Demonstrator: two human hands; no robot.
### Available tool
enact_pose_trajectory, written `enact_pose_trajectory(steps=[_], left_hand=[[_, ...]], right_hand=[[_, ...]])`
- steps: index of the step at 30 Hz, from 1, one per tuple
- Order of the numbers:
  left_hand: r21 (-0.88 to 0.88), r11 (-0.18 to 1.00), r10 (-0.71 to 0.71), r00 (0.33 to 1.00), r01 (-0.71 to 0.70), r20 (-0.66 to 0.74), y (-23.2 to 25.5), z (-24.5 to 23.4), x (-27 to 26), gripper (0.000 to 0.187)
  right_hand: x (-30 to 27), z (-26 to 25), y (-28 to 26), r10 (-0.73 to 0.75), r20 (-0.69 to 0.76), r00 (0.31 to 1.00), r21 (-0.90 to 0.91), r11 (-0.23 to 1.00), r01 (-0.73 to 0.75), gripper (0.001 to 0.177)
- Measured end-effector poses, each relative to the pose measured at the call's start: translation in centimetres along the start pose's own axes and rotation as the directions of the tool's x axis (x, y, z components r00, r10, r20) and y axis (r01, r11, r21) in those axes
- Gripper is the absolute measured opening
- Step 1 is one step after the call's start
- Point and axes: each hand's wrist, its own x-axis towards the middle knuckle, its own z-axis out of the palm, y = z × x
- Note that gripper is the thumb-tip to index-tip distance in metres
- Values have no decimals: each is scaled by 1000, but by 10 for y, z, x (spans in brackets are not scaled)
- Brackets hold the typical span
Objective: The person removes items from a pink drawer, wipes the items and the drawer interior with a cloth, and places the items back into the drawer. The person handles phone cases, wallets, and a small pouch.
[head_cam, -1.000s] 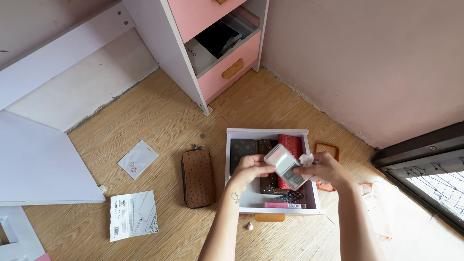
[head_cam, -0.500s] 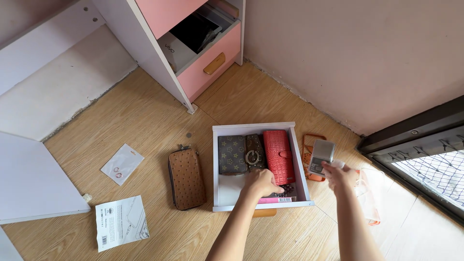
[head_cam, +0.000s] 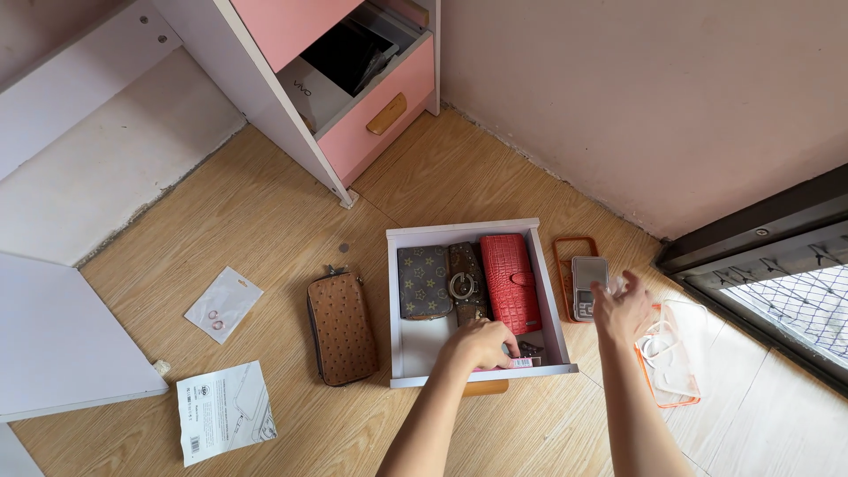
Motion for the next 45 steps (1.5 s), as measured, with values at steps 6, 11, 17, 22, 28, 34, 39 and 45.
enact_pose_trajectory(steps=[6, 11, 17, 22, 28, 34, 39, 45], left_hand=[[-102, 992, 75, 997, -73, 11, 3, -38, -34, 55], [-540, 806, 159, 967, -243, -198, -31, -71, -51, 51], [-725, 610, -58, 894, -320, -445, -66, -78, -45, 71], [-705, 547, -182, 757, -452, -627, -61, -71, -38, 80], [-107, 973, -6, 439, -206, -898, -28, -71, -47, 90], [-9, 954, 124, 422, -301, -898, -22, -75, -64, 82], [5, 916, 163, 361, -401, -918, -27, -78, -67, 80], [96, 953, 216, 419, -289, -882, -17, -88, -69, 80]], right_hand=[[7, -53, -81, -19, 514, 858, 303, 939, -160, 50], [-11, -87, -130, -418, 845, 335, 518, 795, -315, 57], [-17, -98, -176, -113, 746, 656, 366, 893, -262, 30], [-27, -114, -206, -265, 598, 756, 711, 611, -348, 28], [-51, -124, -241, -351, 655, 669, 659, 699, -279, 30], [-37, -145, -252, -199, 653, 731, 525, 814, -247, 30], [-17, -158, -245, -246, 699, 671, 479, 858, -183, 32], [-9, -146, -247, -429, 585, 689, 486, 865, 126, 31]])
